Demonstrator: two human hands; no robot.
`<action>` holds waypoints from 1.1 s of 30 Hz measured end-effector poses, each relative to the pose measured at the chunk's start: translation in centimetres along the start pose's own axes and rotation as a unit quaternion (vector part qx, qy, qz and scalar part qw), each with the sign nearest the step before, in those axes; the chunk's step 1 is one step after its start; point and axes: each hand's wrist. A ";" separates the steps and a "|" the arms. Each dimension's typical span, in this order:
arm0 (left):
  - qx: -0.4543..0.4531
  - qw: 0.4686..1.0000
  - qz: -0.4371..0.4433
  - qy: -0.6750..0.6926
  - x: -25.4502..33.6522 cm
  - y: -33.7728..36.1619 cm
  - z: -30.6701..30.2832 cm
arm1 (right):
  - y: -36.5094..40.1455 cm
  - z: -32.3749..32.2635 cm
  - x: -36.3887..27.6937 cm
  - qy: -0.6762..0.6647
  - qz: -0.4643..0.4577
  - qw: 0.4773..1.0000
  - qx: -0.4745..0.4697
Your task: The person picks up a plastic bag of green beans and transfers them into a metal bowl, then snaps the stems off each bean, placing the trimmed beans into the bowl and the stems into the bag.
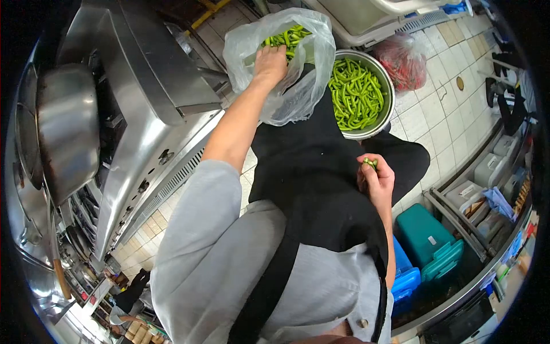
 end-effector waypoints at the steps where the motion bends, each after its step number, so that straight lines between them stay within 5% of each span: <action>1: -0.023 0.998 -0.005 -0.061 -0.3 -0.2 0.5 | 0.1 0.0 0.1 0.003 0.002 1.000 0.001; 9: -0.063 0.995 -0.013 -0.080 -0.8 0.0 0.9 | -0.6 0.0 0.0 0.012 0.014 0.999 0.032; 12: -0.042 0.998 -0.053 0.005 -0.8 0.9 -1.2 | -1.1 0.0 0.0 -0.002 0.017 1.000 0.011; 14: -0.071 0.975 -0.156 0.141 0.9 3.4 -5.6 | -1.2 0.1 -0.3 0.000 0.016 1.000 0.008; 22: -0.066 0.972 -0.070 0.214 3.9 16.9 -15.3 | -1.7 -0.1 -0.3 -0.027 -0.007 0.999 0.019; 24: -0.133 0.890 -0.034 0.436 5.9 18.4 -16.0 | -2.0 -0.3 -0.2 -0.041 -0.007 0.999 -0.003; 25: -0.138 0.888 -0.032 0.438 6.8 18.8 -15.6 | -2.2 0.0 -0.4 -0.035 0.003 0.999 -0.009; 27: -0.173 0.711 0.015 0.681 9.2 19.0 -14.2 | -2.4 0.4 -0.6 -0.039 0.017 0.999 -0.022; 30: -0.198 0.625 0.058 0.753 13.2 18.4 -10.4 | -2.4 0.8 -1.0 -0.020 0.015 0.999 -0.042; 33: -0.192 0.645 0.085 0.735 16.8 18.1 -8.2 | -2.1 0.6 -1.2 -0.014 0.009 0.999 -0.043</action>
Point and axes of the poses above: each hand's wrist, its own y-axis away from the middle knuckle, its own z-axis out of the palm, x = y × z, and after that the axes turned 11 degrees about -x, right-handed
